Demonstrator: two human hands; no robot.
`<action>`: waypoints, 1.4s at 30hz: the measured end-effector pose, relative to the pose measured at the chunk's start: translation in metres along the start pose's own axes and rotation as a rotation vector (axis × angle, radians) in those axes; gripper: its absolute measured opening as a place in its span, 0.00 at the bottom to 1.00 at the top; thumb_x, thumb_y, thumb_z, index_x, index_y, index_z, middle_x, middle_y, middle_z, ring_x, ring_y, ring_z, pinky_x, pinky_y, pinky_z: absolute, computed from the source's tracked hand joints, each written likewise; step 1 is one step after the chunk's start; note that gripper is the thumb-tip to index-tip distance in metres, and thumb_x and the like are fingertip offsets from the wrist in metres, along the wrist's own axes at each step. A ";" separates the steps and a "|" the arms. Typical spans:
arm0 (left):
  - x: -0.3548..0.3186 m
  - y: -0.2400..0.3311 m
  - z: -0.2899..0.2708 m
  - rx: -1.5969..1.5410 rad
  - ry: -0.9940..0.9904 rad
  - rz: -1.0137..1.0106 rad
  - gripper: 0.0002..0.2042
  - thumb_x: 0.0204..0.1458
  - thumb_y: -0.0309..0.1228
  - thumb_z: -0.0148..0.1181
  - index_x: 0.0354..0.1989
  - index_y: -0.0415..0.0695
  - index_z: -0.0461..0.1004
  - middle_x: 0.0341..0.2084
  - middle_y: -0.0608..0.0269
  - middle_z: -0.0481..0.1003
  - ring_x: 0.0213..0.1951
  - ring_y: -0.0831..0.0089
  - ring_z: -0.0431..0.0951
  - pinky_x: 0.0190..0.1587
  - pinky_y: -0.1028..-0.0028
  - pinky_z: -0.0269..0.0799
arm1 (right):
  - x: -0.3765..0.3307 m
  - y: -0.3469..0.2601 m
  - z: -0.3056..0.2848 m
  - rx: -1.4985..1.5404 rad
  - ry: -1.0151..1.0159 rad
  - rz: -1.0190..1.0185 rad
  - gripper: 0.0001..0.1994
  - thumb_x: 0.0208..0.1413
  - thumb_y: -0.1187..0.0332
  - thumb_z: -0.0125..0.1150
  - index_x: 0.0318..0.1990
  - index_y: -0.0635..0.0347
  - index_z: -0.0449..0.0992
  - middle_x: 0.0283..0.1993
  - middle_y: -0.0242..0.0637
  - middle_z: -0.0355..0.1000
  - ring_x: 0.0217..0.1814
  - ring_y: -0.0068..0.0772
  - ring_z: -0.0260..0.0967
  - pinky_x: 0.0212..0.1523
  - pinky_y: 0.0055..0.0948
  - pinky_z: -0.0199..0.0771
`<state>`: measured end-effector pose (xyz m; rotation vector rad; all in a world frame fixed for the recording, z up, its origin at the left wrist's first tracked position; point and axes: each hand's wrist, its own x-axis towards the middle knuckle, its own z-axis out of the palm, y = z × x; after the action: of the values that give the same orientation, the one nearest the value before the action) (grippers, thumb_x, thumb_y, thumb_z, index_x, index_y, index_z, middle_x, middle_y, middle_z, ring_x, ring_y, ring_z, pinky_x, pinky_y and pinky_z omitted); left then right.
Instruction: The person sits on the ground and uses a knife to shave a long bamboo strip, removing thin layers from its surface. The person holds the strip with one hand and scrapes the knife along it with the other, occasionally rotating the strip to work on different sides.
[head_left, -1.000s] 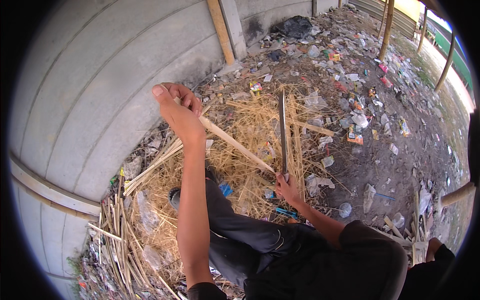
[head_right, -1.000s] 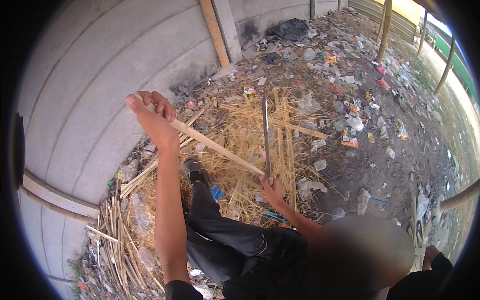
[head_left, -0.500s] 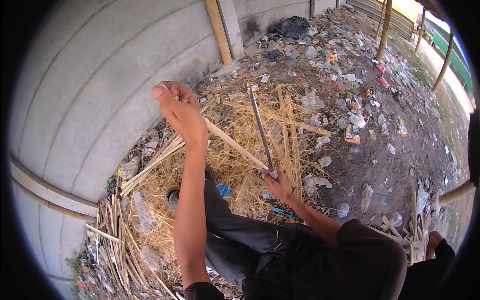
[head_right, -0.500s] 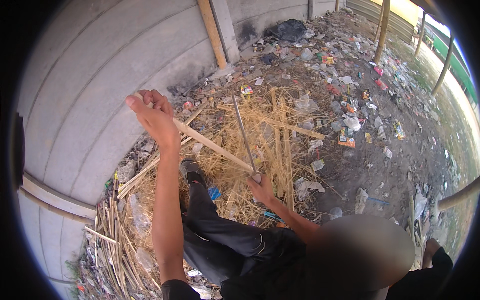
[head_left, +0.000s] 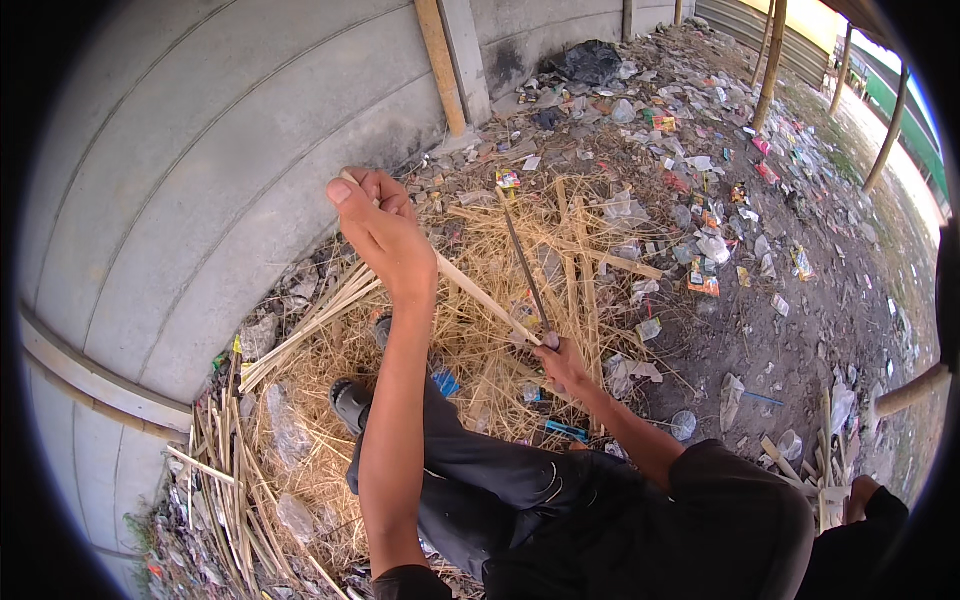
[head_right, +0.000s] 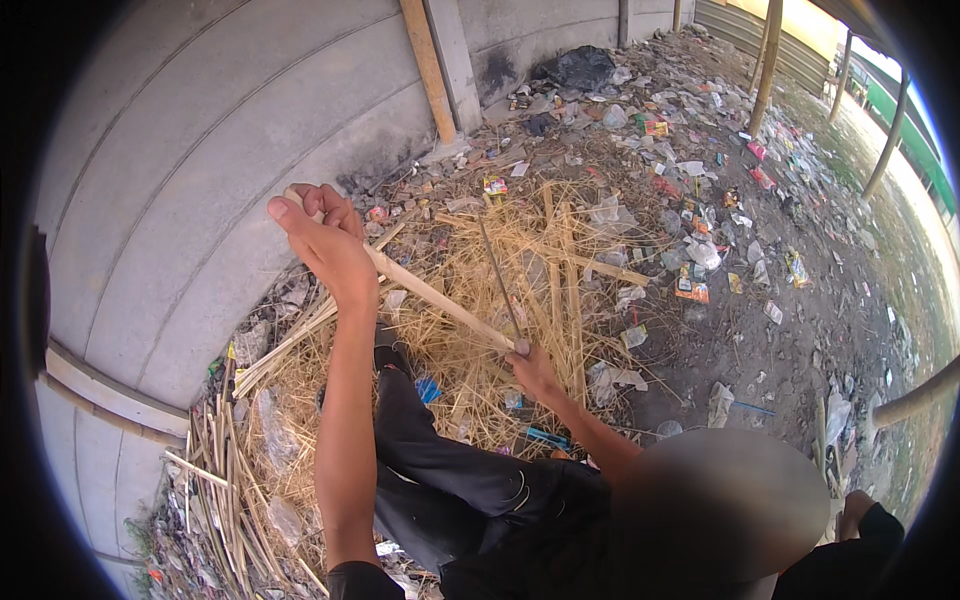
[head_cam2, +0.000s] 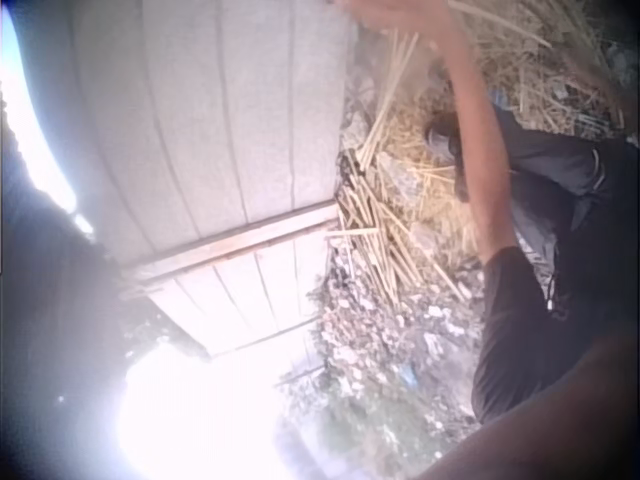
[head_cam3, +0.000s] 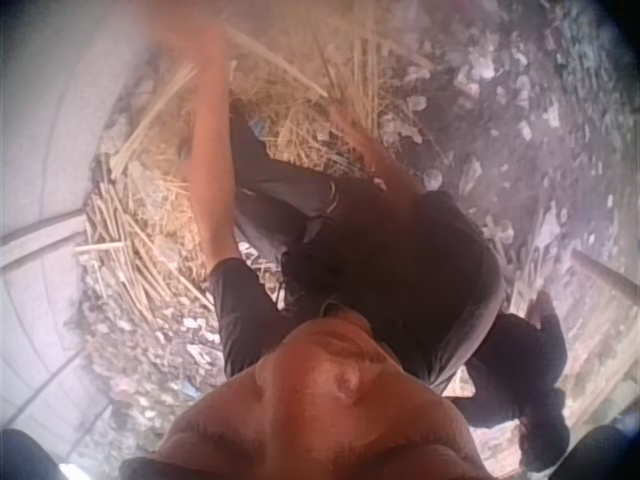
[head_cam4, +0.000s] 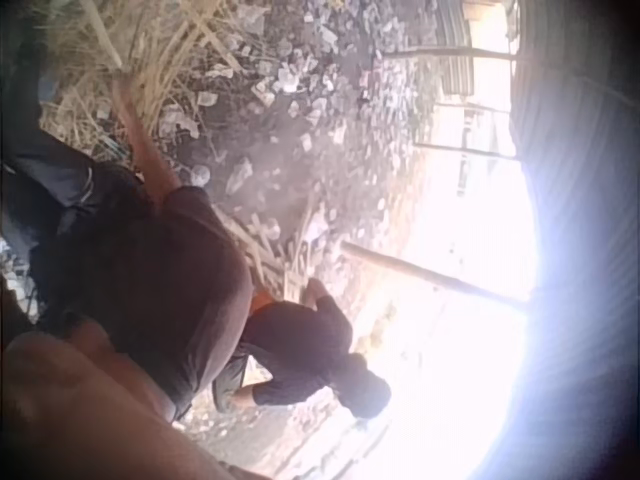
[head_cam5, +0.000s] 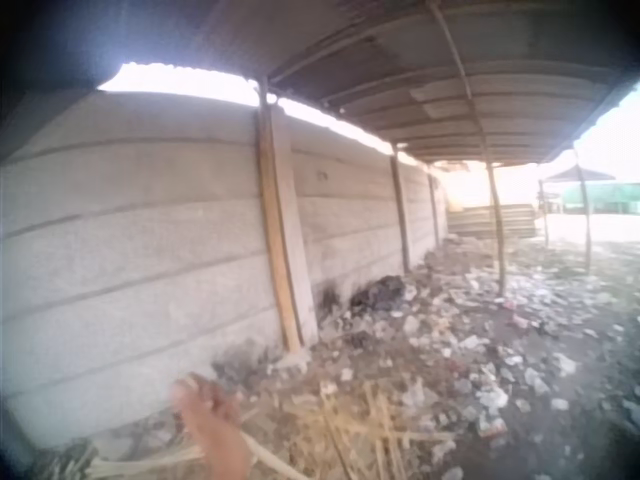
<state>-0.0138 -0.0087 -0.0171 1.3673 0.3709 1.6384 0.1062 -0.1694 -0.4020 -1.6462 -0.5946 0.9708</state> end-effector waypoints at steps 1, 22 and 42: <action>-0.001 -0.001 0.001 -0.008 -0.004 -0.002 0.30 0.75 0.63 0.32 0.31 0.48 0.52 0.22 0.74 0.51 0.24 0.84 0.47 0.26 0.74 0.39 | -0.010 -0.026 0.001 0.006 0.025 -0.086 0.15 0.64 0.63 0.62 0.29 0.67 0.73 0.19 0.36 0.67 0.19 0.29 0.67 0.22 0.35 0.65; -0.015 0.002 0.022 -0.006 0.005 0.024 0.29 0.76 0.60 0.31 0.29 0.47 0.54 0.18 0.75 0.52 0.22 0.84 0.46 0.25 0.73 0.38 | -0.024 -0.102 0.007 -0.086 0.098 -0.420 0.12 0.61 0.66 0.64 0.32 0.66 0.74 0.18 0.29 0.66 0.20 0.26 0.63 0.23 0.35 0.58; 0.003 0.009 -0.022 -0.337 -0.314 -0.227 0.28 0.64 0.65 0.37 0.23 0.54 0.52 0.11 0.72 0.48 0.12 0.77 0.45 0.18 0.72 0.41 | 0.001 0.075 -0.029 0.646 -0.232 0.208 0.10 0.65 0.65 0.64 0.40 0.63 0.74 0.23 0.35 0.74 0.18 0.28 0.70 0.20 0.32 0.68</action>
<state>-0.0373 -0.0040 -0.0165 1.2477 0.0559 1.2118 0.1238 -0.2060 -0.4715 -1.0363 -0.2172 1.3489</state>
